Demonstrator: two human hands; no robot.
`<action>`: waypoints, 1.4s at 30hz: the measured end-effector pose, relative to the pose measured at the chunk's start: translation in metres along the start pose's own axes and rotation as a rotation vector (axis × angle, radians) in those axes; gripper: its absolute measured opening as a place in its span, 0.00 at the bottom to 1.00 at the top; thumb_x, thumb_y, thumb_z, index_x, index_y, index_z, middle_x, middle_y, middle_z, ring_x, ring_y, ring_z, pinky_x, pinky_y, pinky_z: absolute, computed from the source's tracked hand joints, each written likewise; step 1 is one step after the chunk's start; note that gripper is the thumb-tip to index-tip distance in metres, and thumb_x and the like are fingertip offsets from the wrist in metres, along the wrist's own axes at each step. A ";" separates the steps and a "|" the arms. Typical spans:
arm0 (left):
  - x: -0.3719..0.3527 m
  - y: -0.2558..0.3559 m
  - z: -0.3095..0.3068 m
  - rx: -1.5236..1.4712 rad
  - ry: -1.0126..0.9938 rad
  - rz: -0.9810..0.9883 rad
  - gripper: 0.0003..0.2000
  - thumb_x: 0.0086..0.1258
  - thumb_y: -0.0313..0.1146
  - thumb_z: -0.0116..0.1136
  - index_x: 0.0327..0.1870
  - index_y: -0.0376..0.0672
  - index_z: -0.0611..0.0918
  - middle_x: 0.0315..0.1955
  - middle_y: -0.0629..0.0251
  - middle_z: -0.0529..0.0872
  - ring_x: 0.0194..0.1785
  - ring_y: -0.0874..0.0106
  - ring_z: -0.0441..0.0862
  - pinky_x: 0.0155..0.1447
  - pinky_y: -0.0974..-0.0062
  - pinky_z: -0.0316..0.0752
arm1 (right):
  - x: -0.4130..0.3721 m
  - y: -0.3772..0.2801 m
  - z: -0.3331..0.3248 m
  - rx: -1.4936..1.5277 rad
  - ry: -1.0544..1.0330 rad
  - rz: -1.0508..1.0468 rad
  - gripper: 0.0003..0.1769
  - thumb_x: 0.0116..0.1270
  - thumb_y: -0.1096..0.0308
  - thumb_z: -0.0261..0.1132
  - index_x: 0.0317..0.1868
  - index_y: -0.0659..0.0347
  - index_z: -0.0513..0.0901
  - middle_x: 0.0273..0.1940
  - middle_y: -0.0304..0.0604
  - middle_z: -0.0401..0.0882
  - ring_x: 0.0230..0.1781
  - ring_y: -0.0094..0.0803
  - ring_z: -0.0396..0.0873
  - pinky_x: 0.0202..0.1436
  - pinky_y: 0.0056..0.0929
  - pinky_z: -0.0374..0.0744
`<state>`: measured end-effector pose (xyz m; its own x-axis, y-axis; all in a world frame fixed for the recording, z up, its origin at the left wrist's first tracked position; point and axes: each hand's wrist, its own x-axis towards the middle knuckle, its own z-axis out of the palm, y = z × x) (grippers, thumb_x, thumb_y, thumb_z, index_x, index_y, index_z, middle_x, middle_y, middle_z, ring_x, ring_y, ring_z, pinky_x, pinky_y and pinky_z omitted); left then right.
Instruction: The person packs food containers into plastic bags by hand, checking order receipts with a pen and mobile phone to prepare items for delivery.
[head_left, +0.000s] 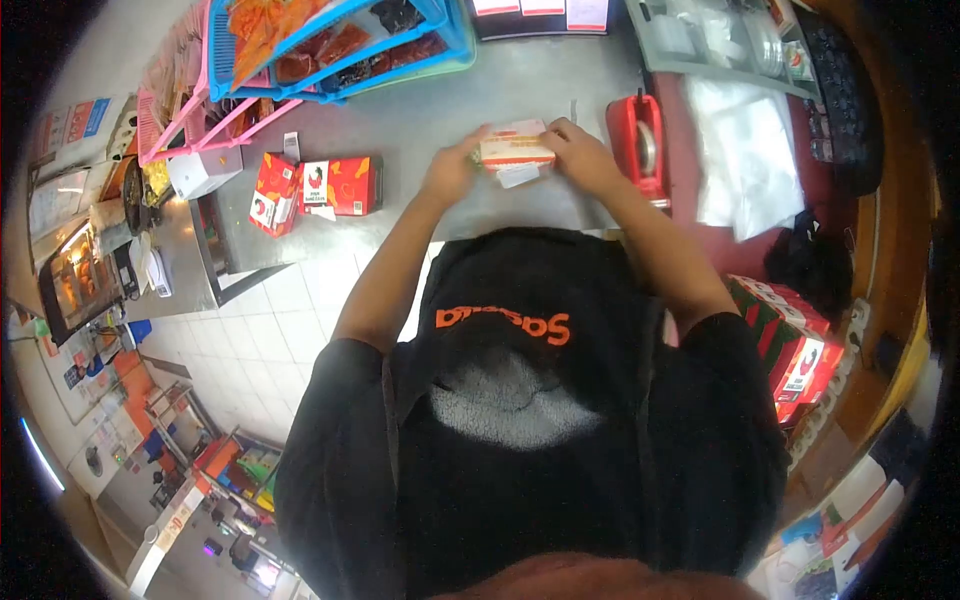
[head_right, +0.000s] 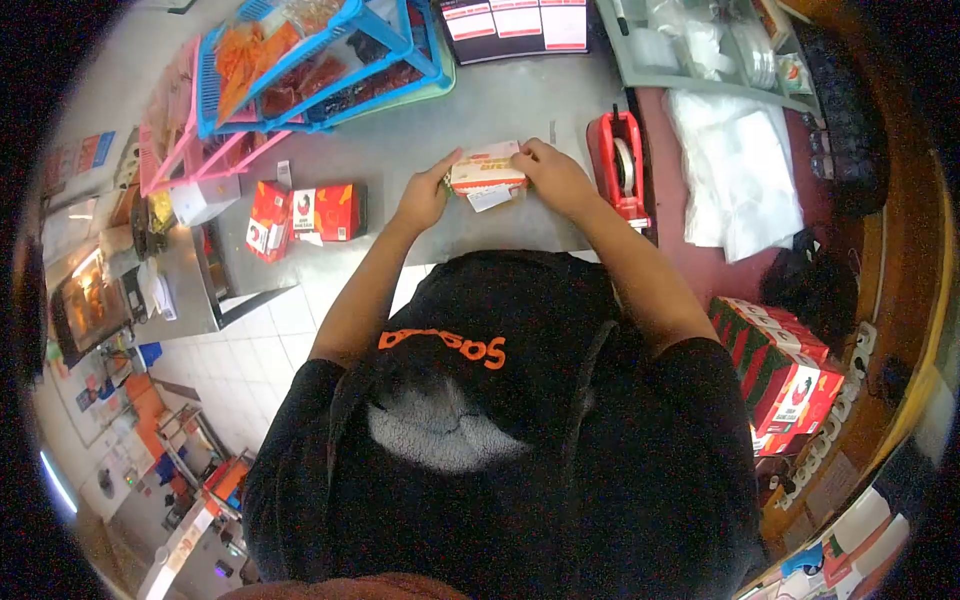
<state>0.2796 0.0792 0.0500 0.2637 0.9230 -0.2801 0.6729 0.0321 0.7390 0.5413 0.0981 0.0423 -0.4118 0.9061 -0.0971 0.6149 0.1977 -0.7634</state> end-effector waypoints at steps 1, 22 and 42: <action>-0.004 -0.004 0.006 -0.277 -0.039 -0.108 0.29 0.62 0.25 0.59 0.68 0.49 0.71 0.49 0.56 0.82 0.51 0.63 0.82 0.55 0.68 0.77 | -0.003 0.001 0.007 0.006 -0.009 0.004 0.12 0.63 0.71 0.58 0.47 0.55 0.78 0.44 0.52 0.76 0.45 0.47 0.79 0.50 0.40 0.77; -0.043 -0.039 0.061 -0.822 0.345 -0.158 0.27 0.71 0.41 0.59 0.66 0.38 0.65 0.40 0.60 0.82 0.42 0.70 0.81 0.50 0.71 0.77 | -0.015 -0.011 0.027 1.285 -0.063 0.690 0.27 0.68 0.64 0.67 0.63 0.62 0.69 0.32 0.36 0.77 0.26 0.20 0.71 0.30 0.20 0.73; -0.037 -0.044 0.046 -0.778 0.086 -0.388 0.16 0.76 0.37 0.48 0.58 0.37 0.72 0.34 0.65 0.83 0.34 0.79 0.76 0.39 0.79 0.71 | -0.024 -0.025 0.045 1.019 0.031 0.649 0.24 0.63 0.64 0.72 0.53 0.65 0.72 0.36 0.41 0.81 0.32 0.22 0.76 0.37 0.21 0.75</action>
<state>0.2723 0.0264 -0.0006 0.0397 0.8171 -0.5751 0.0330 0.5742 0.8181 0.5058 0.0542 0.0352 -0.1987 0.7386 -0.6442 -0.1171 -0.6705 -0.7326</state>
